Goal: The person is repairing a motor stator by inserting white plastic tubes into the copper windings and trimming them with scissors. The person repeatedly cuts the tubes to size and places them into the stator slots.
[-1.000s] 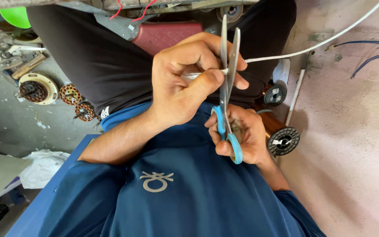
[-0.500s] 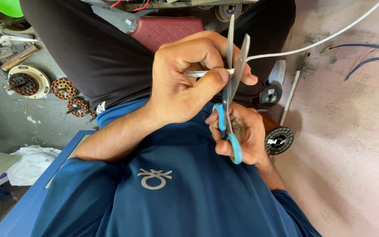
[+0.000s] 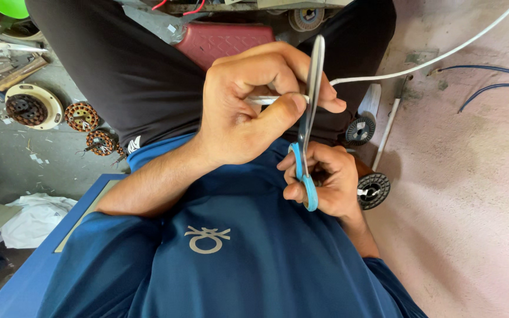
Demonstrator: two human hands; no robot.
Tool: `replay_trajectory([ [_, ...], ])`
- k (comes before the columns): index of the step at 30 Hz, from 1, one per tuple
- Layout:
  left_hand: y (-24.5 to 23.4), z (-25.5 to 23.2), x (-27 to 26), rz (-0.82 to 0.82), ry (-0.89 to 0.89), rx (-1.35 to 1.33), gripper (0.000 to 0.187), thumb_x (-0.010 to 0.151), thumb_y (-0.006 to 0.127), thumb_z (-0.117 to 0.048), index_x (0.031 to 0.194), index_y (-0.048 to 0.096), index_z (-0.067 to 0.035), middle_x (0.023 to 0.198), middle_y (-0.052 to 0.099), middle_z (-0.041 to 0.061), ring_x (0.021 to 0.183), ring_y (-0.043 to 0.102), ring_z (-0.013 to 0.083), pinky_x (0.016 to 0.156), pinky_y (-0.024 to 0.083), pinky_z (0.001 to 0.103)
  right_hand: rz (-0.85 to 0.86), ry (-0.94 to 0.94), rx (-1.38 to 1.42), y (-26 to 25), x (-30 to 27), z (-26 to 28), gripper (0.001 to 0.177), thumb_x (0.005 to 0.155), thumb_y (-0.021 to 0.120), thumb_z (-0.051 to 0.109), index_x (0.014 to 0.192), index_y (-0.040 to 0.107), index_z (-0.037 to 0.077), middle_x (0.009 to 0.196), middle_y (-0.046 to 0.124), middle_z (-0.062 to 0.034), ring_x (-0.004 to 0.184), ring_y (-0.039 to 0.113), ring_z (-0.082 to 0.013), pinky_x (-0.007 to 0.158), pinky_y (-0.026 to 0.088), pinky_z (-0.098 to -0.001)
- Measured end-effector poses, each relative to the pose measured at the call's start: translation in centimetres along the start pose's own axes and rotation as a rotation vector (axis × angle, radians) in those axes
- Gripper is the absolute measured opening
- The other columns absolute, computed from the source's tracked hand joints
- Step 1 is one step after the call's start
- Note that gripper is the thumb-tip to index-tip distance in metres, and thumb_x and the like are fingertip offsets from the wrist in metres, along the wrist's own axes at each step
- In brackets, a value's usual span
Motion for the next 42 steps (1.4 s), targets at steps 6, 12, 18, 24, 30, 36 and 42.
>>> replay_trajectory([
  [6,-0.3,-1.3,0.7,0.038,0.042,0.073,0.012,0.106,0.063,-0.001,0.095,0.065,0.004,0.115,0.069,0.016,0.102,0.076,0.0228,0.091,0.065,0.032,0.002,-0.184,0.232,-0.9,0.2,2.0,0.046,0.083,0.091,0.028,0.107,0.069,-0.005,0.077,0.071,-0.0111,0.062,0.07,-0.0152,0.058,0.055,-0.0254],
  [12,0.2,-2.8,0.5,0.202,0.168,0.471,0.004,0.099,0.072,0.003,0.099,0.07,0.007,0.115,0.069,0.016,0.101,0.074,0.025,0.086,0.062,0.03,-0.424,-0.271,0.174,-3.0,-0.1,4.5,0.044,0.094,0.089,0.02,0.119,0.065,-0.007,0.099,0.075,-0.0224,0.074,0.075,-0.0223,0.064,0.062,-0.0292],
  [18,0.6,-1.9,-0.2,0.275,0.122,0.593,0.006,0.102,0.075,-0.002,0.105,0.07,0.0,0.119,0.067,0.01,0.093,0.074,0.0209,0.08,0.062,0.029,-0.475,-0.365,0.047,-3.9,2.4,6.6,0.032,0.098,0.087,0.011,0.115,0.066,-0.007,0.103,0.075,-0.0208,0.079,0.074,-0.0211,0.072,0.062,-0.0287],
  [24,0.3,-0.8,-0.3,0.326,0.067,0.617,0.006,0.1,0.073,-0.002,0.103,0.069,0.0,0.114,0.067,0.011,0.095,0.072,0.0277,0.08,0.059,0.036,-0.436,-0.306,-0.228,-4.1,3.9,7.1,0.021,0.087,0.084,0.004,0.099,0.071,-0.008,0.088,0.075,-0.0184,0.071,0.067,-0.0179,0.063,0.053,-0.0244],
  [30,-0.4,-0.5,0.1,0.235,0.025,0.548,0.008,0.1,0.07,-0.004,0.107,0.07,0.001,0.113,0.069,0.012,0.097,0.072,0.0279,0.085,0.06,0.034,-0.471,-0.366,-0.014,-4.2,5.1,6.3,0.029,0.095,0.083,0.002,0.113,0.061,-0.004,0.094,0.074,-0.0186,0.077,0.07,-0.0169,0.073,0.058,-0.0259],
  [36,-2.7,-1.2,0.7,-0.013,0.065,0.559,0.011,0.102,0.065,-0.003,0.106,0.076,-0.001,0.113,0.073,0.011,0.104,0.074,0.0243,0.094,0.058,0.032,-0.675,-0.653,0.012,-7.8,6.1,9.7,0.022,0.099,0.079,-0.001,0.109,0.06,-0.003,0.09,0.071,-0.0162,0.067,0.067,-0.0171,0.06,0.056,-0.0271],
  [42,-2.6,-0.6,0.5,0.03,0.024,0.574,0.009,0.098,0.069,-0.003,0.101,0.077,-0.001,0.108,0.075,0.01,0.101,0.075,0.0222,0.091,0.058,0.031,-0.856,-0.867,0.089,-15.3,11.4,13.2,0.026,0.102,0.08,-0.011,0.121,0.063,-0.005,0.111,0.075,-0.0259,0.065,0.064,-0.0161,0.06,0.056,-0.0315],
])
Point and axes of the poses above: each hand's wrist, its own x-axis towards the middle knuckle, its own y-axis out of the palm, z = x × y, the point moved 9 cm from there along x, towards the middle knuckle
